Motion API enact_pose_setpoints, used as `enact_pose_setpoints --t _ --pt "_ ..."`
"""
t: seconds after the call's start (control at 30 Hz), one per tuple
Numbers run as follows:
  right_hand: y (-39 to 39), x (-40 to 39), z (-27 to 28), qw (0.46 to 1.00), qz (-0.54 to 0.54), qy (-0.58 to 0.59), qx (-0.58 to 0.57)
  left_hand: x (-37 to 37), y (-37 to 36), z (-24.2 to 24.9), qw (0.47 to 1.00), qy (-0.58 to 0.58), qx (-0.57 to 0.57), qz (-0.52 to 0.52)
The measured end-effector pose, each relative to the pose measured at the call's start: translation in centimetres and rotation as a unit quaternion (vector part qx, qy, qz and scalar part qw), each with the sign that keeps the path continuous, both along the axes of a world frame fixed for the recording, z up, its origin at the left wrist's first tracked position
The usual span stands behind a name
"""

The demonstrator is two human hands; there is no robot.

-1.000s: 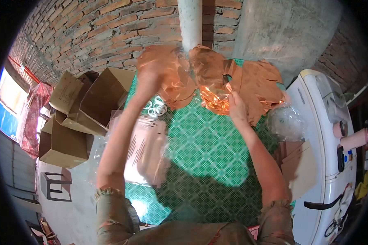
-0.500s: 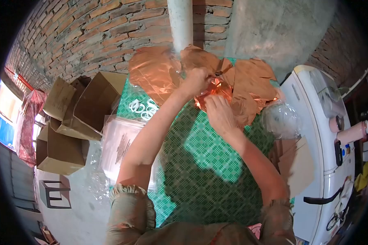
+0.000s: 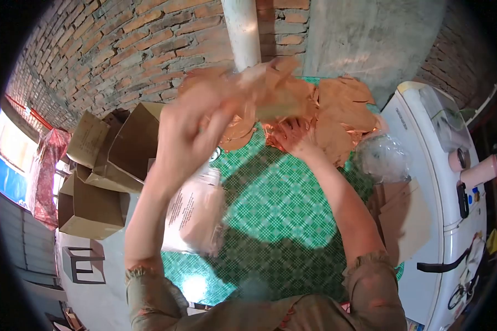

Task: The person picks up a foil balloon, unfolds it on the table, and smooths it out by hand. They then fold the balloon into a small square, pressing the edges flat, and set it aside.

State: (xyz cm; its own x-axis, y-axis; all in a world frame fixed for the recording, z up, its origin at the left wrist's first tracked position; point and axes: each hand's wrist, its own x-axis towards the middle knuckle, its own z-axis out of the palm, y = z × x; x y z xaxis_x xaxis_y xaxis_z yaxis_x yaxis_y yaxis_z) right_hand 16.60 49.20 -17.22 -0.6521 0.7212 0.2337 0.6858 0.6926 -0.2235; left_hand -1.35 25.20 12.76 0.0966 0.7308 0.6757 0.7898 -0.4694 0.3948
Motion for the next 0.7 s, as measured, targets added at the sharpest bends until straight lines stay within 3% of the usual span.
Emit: enact_pose_setpoints --t 0.07,0.13,0.23,0.33,0.37,0.47,0.5,0.6,0.7 --pt "5.2 -1.6 -8.4 0.988 0.068 0.132 -0.044 0.5 -4.8 0.0 0.994 0.088 0.059 -0.033" --pt "2.4 -0.8 -5.0 0.990 0.014 0.113 0.077 0.4 -10.2 0.2 0.991 0.127 0.002 -0.037" --pt "-2.3 0.7 2.0 0.962 -0.065 0.081 0.254 1.7 -15.5 -3.4 0.977 0.044 -0.142 -0.150" --pt "-2.4 0.1 6.5 0.997 -0.071 -0.021 0.013 5.0 -19.4 -10.0 0.966 0.009 -0.202 -0.161" --pt "1.1 -0.3 3.6 1.000 -0.024 -0.013 0.007 5.9 -20.6 -11.9 0.961 0.003 -0.221 -0.164" --pt "-0.6 0.8 7.7 0.999 -0.006 0.036 -0.039 7.9 -23.3 -16.1 0.949 -0.010 -0.268 -0.165" --pt "-1.2 0.5 7.8 0.996 0.015 0.083 0.020 8.3 -24.0 -17.1 0.947 -0.008 -0.277 -0.164" --pt "-4.0 3.7 8.8 0.997 0.017 0.075 -0.008 8.9 -25.7 -19.3 0.951 0.018 -0.271 -0.146" --pt "-7.2 7.4 8.8 0.992 0.010 0.102 0.074 9.2 -26.4 -21.4 0.955 0.041 -0.251 -0.153"
